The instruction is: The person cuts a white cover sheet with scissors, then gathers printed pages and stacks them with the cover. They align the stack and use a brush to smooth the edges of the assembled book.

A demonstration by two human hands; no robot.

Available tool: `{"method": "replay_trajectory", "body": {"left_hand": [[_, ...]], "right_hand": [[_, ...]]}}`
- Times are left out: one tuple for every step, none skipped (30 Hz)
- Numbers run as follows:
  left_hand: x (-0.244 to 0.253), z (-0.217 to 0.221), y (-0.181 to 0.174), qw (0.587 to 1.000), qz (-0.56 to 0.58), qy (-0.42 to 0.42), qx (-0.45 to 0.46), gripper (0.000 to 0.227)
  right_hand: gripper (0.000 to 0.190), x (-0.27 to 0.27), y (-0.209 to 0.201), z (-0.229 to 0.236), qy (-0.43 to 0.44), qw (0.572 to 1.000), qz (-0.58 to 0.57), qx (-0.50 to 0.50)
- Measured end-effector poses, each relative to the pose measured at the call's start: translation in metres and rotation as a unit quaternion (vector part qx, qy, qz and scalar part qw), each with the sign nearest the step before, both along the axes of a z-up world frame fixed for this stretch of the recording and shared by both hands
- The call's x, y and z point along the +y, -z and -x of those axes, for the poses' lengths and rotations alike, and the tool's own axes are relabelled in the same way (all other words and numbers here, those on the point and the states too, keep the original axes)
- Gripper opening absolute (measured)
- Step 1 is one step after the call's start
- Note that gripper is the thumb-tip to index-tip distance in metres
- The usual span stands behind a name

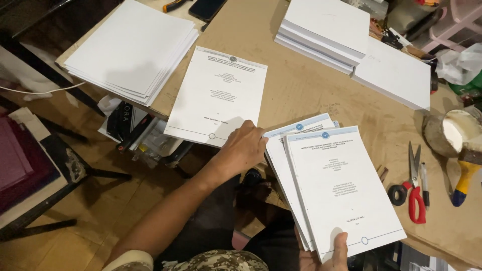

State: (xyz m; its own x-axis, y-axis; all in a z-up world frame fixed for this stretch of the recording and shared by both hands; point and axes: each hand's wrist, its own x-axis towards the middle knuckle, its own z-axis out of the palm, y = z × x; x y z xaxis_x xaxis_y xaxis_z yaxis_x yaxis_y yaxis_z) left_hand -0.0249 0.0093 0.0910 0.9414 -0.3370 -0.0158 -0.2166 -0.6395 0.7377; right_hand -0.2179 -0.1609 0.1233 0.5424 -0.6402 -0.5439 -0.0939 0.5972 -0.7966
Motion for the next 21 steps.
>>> {"method": "replay_trajectory", "body": {"left_hand": [[-0.002, 0.001, 0.003, 0.999, 0.007, -0.006, -0.035, 0.039], [-0.003, 0.004, -0.009, 0.999, 0.007, -0.004, -0.036, 0.039], [-0.004, 0.007, -0.021, 0.999, 0.028, -0.021, 0.009, 0.038], [-0.004, 0.012, -0.032, 0.996, 0.049, -0.041, 0.057, 0.037], [-0.010, 0.015, -0.036, 0.996, 0.049, -0.041, 0.058, 0.037], [-0.016, 0.019, -0.041, 0.986, 0.106, -0.059, 0.118, 0.036], [-0.020, 0.023, -0.046, 0.968, 0.163, -0.077, 0.176, 0.043], [-0.028, 0.034, -0.041, 0.968, 0.163, -0.079, 0.174, 0.043], [-0.037, 0.044, -0.036, 0.932, 0.273, -0.142, 0.191, 0.068], [-0.046, 0.054, -0.032, 0.880, 0.379, -0.200, 0.205, 0.097], [-0.054, 0.059, -0.019, 0.881, 0.379, -0.199, 0.202, 0.097], [-0.065, 0.064, -0.005, 0.866, 0.422, -0.190, 0.189, 0.068], [-0.075, 0.069, 0.008, 0.849, 0.464, -0.181, 0.175, 0.042], [-0.076, 0.068, 0.004, 0.849, 0.466, -0.177, 0.176, 0.042], [-0.077, 0.067, 0.000, 0.864, 0.462, -0.155, 0.131, 0.042], [-0.078, 0.066, -0.004, 0.876, 0.456, -0.132, 0.084, 0.043], [-0.075, 0.062, -0.020, 0.876, 0.457, -0.128, 0.083, 0.043], [-0.072, 0.060, -0.035, 0.903, 0.415, -0.105, 0.026, 0.046], [-0.070, 0.057, -0.050, 0.924, 0.372, -0.081, -0.033, 0.051], [-0.065, 0.043, -0.050, 0.925, 0.372, -0.069, -0.028, 0.051], [-0.061, 0.027, -0.051, 0.924, 0.348, -0.104, -0.118, 0.055]], "right_hand": [[0.068, -0.001, 0.002, 0.000, 0.006, 1.000, -0.007, 0.000], [0.068, 0.000, 0.002, -0.001, 0.008, 1.000, -0.007, -0.001], [0.067, 0.001, 0.002, -0.003, 0.027, 1.000, -0.001, -0.011], [0.067, 0.002, 0.002, -0.005, 0.044, 0.999, 0.004, -0.019], [0.067, -0.002, 0.007, -0.003, 0.044, 0.999, 0.005, -0.018], [0.071, -0.005, 0.012, -0.002, 0.024, 0.999, 0.012, -0.031], [0.074, -0.008, 0.017, -0.002, 0.004, 0.999, 0.019, -0.045], [0.074, -0.003, 0.006, -0.002, 0.002, 0.999, 0.019, -0.046], [0.077, 0.002, -0.006, -0.003, -0.017, 1.000, 0.014, -0.020], [0.079, 0.007, -0.018, -0.004, -0.034, 0.999, 0.009, 0.005], [0.079, 0.009, -0.017, -0.004, -0.034, 0.999, 0.008, 0.002], [0.076, 0.010, -0.017, -0.003, -0.024, 1.000, 0.020, -0.003], [0.074, 0.011, -0.016, -0.003, -0.014, 0.999, 0.031, -0.008], [0.074, 0.010, -0.016, -0.003, -0.011, 0.999, 0.033, -0.009], [0.076, 0.008, -0.016, -0.003, -0.023, 0.999, 0.025, -0.021], [0.078, 0.007, -0.016, -0.003, -0.035, 0.999, 0.017, -0.033], [0.078, 0.007, -0.019, -0.008, -0.032, 0.999, 0.018, -0.036], [0.071, 0.007, -0.020, -0.010, 0.004, 1.000, -0.011, 0.002], [0.063, 0.006, -0.021, -0.013, 0.041, 0.997, -0.042, 0.040], [0.063, -0.001, -0.006, -0.015, 0.054, 0.997, -0.042, 0.039], [0.064, -0.009, 0.009, -0.017, 0.033, 0.998, -0.045, -0.037]]}}
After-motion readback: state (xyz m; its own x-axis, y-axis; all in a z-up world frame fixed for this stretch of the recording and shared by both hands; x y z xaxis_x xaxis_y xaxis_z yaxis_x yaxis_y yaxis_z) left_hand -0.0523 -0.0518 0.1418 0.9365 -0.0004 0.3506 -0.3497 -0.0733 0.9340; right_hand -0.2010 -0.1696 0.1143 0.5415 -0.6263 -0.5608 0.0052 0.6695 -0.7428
